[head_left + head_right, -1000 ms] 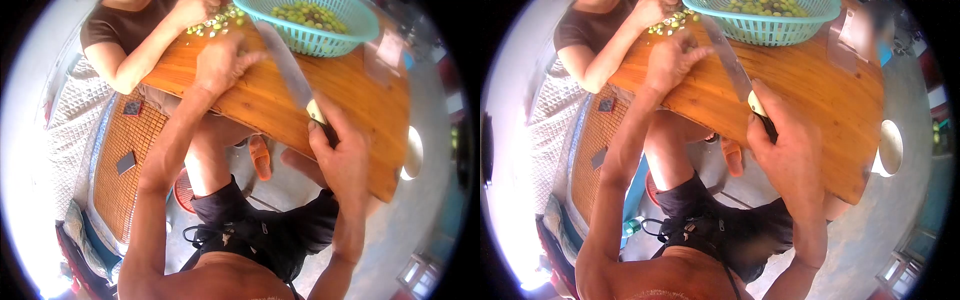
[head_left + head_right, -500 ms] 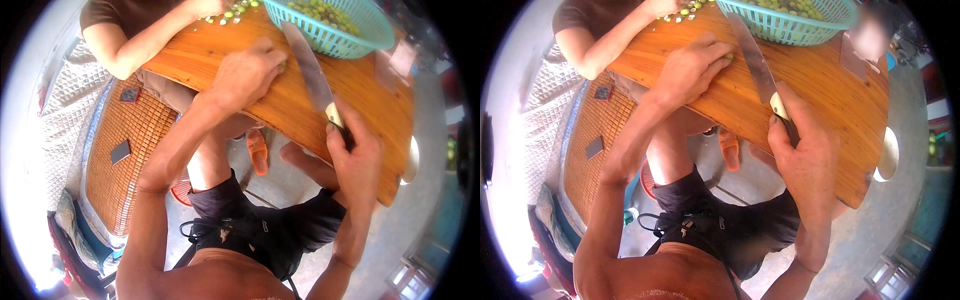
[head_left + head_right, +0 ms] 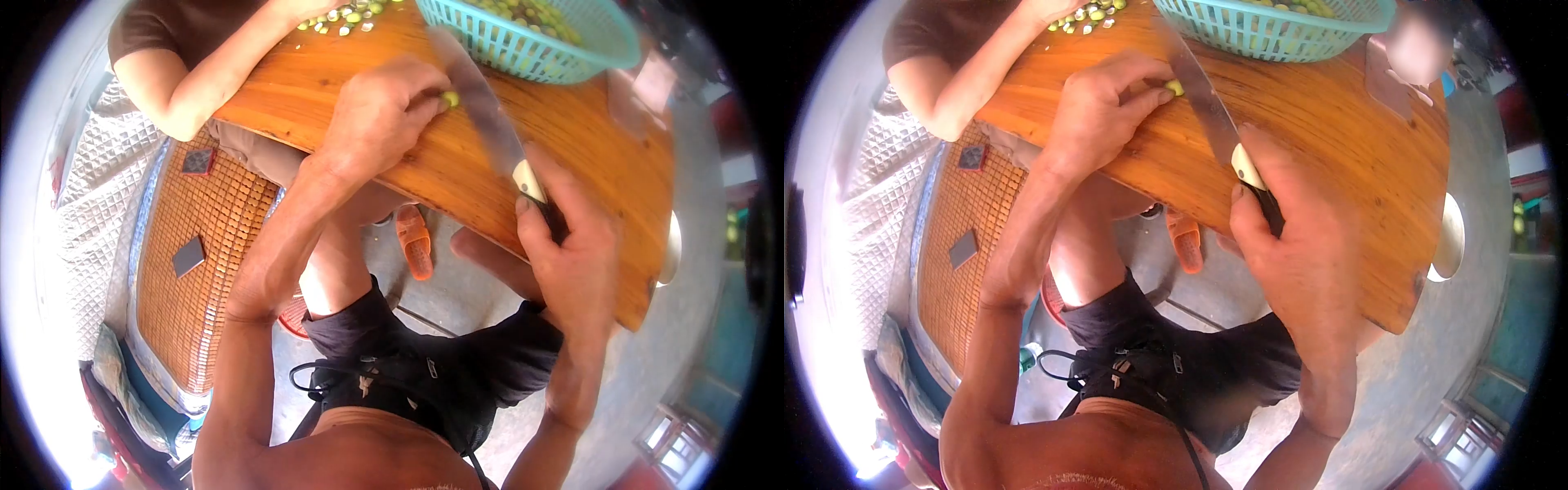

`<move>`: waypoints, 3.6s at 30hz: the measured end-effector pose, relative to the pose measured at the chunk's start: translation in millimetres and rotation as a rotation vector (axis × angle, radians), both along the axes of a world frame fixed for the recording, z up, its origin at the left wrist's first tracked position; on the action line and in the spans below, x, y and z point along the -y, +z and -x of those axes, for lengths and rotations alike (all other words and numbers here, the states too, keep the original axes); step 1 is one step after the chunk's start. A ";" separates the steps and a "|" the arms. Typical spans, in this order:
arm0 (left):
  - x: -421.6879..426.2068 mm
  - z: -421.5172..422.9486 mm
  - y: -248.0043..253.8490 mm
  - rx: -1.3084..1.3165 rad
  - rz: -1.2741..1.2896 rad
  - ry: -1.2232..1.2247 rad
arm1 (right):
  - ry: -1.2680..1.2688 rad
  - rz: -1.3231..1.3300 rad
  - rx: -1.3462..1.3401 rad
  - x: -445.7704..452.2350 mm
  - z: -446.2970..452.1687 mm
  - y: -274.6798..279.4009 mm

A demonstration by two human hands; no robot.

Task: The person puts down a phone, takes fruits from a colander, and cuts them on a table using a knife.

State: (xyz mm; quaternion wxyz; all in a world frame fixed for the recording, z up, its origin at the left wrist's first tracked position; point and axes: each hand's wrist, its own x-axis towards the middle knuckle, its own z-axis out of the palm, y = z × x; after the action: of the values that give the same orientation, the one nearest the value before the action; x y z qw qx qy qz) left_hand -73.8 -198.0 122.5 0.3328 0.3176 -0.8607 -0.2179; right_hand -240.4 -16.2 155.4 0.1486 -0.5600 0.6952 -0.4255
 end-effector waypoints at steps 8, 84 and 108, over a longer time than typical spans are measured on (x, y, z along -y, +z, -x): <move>-4.7 -0.1 4.6 -0.007 -0.071 0.024 | 0.013 -0.054 0.016 2.1 -1.0 2.8; 11.4 15.7 -3.6 0.162 0.299 -0.105 | -0.077 0.079 -0.025 -24.0 20.0 -12.0; -13.0 -30.6 -7.5 -0.039 0.169 0.041 | 0.053 0.059 -0.030 -8.7 -2.7 -10.2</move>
State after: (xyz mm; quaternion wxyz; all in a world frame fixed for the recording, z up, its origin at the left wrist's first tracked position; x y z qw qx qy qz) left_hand -43.2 -185.0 115.0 0.3794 0.3016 -0.8628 -0.1440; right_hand -237.7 -7.5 145.2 0.1326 -0.5887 0.6694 -0.4333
